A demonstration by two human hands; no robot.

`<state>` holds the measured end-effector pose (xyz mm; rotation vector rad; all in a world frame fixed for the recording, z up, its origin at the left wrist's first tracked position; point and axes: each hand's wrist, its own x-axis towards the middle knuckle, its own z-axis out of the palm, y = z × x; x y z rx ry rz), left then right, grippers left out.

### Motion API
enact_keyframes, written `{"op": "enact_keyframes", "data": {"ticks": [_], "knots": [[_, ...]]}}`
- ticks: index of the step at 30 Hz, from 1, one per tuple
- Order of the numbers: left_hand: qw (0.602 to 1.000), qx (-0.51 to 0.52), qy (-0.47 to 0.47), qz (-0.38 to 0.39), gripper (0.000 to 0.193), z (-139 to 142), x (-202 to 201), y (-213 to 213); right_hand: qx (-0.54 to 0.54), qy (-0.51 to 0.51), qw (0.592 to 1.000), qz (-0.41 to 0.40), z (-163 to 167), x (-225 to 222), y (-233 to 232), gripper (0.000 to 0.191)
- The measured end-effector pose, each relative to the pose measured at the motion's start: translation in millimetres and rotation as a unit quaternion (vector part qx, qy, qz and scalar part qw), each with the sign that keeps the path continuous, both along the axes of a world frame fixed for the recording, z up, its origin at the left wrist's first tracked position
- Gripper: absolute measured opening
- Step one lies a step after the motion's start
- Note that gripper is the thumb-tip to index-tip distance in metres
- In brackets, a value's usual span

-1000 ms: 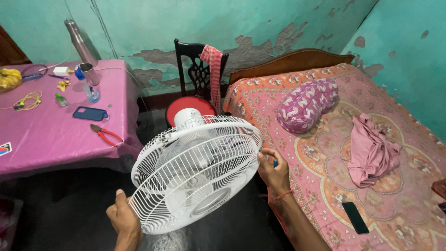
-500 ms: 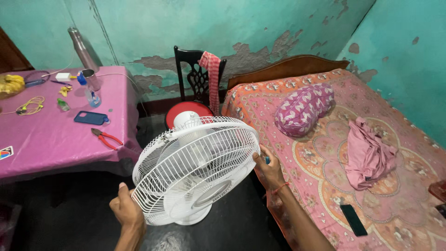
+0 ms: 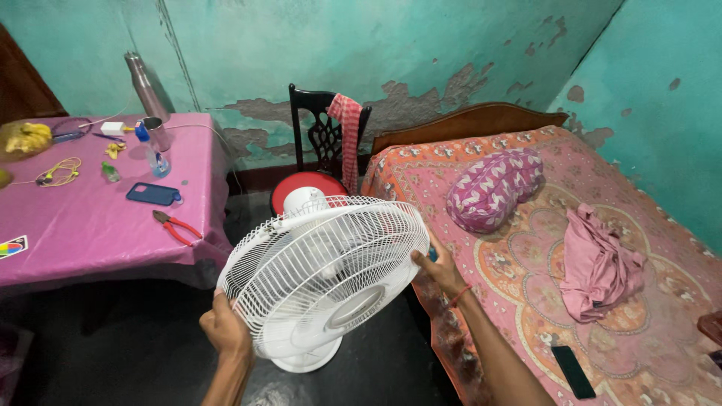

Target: The person services a pedestal fan in a bedroom. They unscrew and remove the front grille with a screwdriver, set the grille ring aside, then spray cleaning liquid on the fan and wipe the grille and blades with a checkered cloth before reattaching the grille and adjusting the fan head.

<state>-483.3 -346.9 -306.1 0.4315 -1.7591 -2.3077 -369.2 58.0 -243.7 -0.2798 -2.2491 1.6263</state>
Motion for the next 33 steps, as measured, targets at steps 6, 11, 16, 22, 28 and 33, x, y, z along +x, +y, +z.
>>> {"op": "enact_keyframes", "data": {"ticks": [6,11,16,22,28,33], "knots": [[0.999,0.035,-0.023,-0.029,0.056,3.4,15.2,-29.9,0.035,0.015,0.998,-0.054,-12.0,25.7,-35.0,0.099],[0.999,0.027,-0.012,-0.040,0.056,-2.8,8.5,-42.6,0.038,0.012,0.997,-0.062,-18.1,28.7,-48.9,0.098],[0.997,0.047,0.045,-0.051,0.060,-12.7,-3.9,-34.8,0.019,0.046,0.997,-0.056,-8.8,19.2,-49.1,0.092],[0.998,0.049,0.046,-0.014,0.056,-20.5,-12.5,-16.3,0.013,0.034,0.996,-0.084,-12.1,18.2,-38.4,0.085],[0.996,0.034,0.079,-0.027,0.060,-25.5,-12.1,-5.0,0.016,0.010,0.996,-0.085,-39.6,16.9,-11.5,0.081],[0.997,0.050,0.062,0.003,0.055,-20.1,-4.4,-4.8,0.088,0.097,0.991,-0.030,-54.9,-0.8,13.9,0.099]]}}
